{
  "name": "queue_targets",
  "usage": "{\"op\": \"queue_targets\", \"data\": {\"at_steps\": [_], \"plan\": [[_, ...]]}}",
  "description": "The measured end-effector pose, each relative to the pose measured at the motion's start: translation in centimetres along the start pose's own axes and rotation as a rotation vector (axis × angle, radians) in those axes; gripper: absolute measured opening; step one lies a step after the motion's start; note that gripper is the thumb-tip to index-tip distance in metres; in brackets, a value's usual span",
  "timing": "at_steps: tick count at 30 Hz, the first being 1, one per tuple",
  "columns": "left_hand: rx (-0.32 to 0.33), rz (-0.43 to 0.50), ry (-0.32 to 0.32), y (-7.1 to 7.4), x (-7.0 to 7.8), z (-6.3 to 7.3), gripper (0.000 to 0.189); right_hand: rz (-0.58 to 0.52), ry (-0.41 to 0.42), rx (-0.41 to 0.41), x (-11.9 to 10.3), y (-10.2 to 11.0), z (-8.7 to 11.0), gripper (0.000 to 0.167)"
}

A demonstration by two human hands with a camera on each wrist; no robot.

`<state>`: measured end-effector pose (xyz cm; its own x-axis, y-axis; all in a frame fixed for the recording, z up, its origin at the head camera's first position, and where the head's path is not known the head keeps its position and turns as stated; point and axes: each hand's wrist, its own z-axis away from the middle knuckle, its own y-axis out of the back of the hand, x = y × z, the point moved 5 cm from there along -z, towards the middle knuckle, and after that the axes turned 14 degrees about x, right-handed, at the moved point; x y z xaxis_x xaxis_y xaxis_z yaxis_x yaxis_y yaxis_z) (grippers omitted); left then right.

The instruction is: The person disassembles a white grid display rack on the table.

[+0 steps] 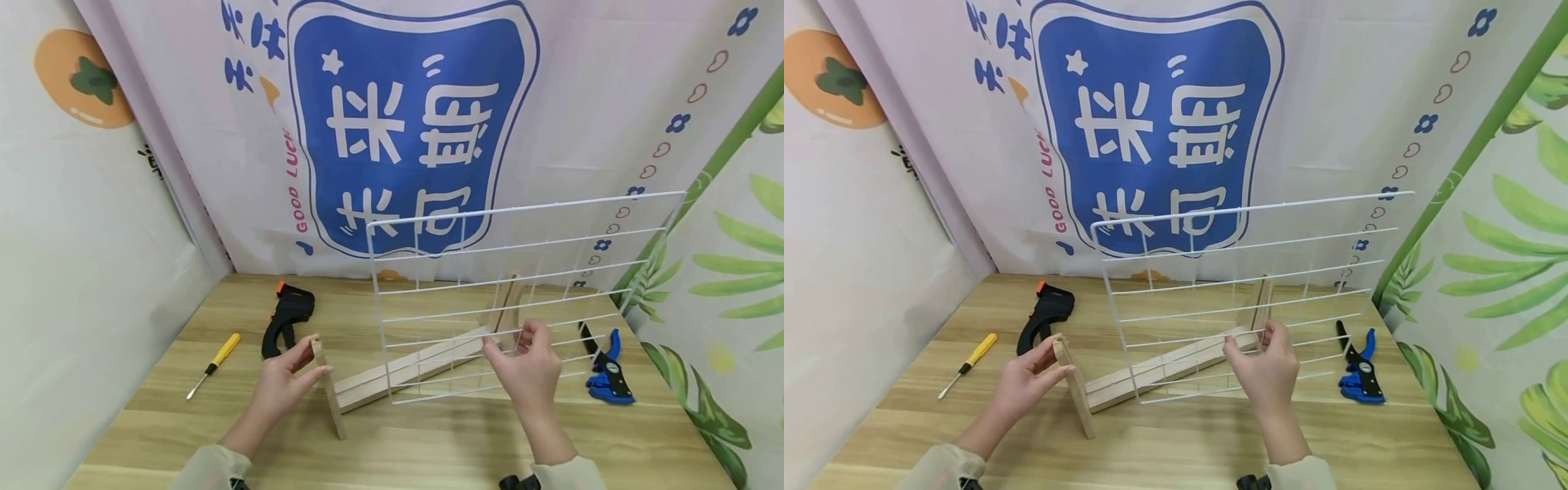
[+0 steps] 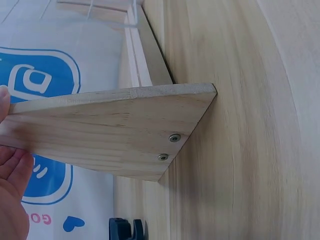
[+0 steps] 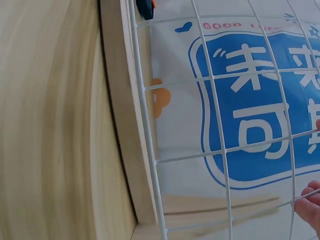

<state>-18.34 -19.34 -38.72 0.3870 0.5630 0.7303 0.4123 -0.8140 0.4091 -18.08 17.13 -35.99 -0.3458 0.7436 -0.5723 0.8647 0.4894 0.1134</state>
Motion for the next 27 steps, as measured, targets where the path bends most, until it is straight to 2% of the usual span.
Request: {"op": "queue_targets", "data": {"at_steps": [4, 12, 18, 23, 27], "plan": [[0.002, -0.020, 0.024, 0.6, -0.3, 0.0, 0.054, 0.015, -0.019, 0.009, 1.0, 0.7, 0.1, 0.051], [0.047, -0.067, 0.016, 1.6, -1.0, -0.1, 0.055, 0.045, -0.056, 0.037, 2.0, 1.7, 0.1, 0.051], [0.081, -0.118, 0.026, 2.7, -1.5, 0.0, 0.057, 0.057, -0.122, -0.004, 2.5, 1.6, 0.3, 0.051], [0.083, -0.135, 0.096, 3.5, -2.2, 0.1, 0.063, 0.077, -0.205, -0.024, 3.2, 1.3, 0.7, 0.051], [0.102, -0.145, 0.116, 4.3, -2.4, 0.2, 0.064, 0.082, -0.249, -0.025, 3.6, 1.2, 1.1, 0.051]]}}
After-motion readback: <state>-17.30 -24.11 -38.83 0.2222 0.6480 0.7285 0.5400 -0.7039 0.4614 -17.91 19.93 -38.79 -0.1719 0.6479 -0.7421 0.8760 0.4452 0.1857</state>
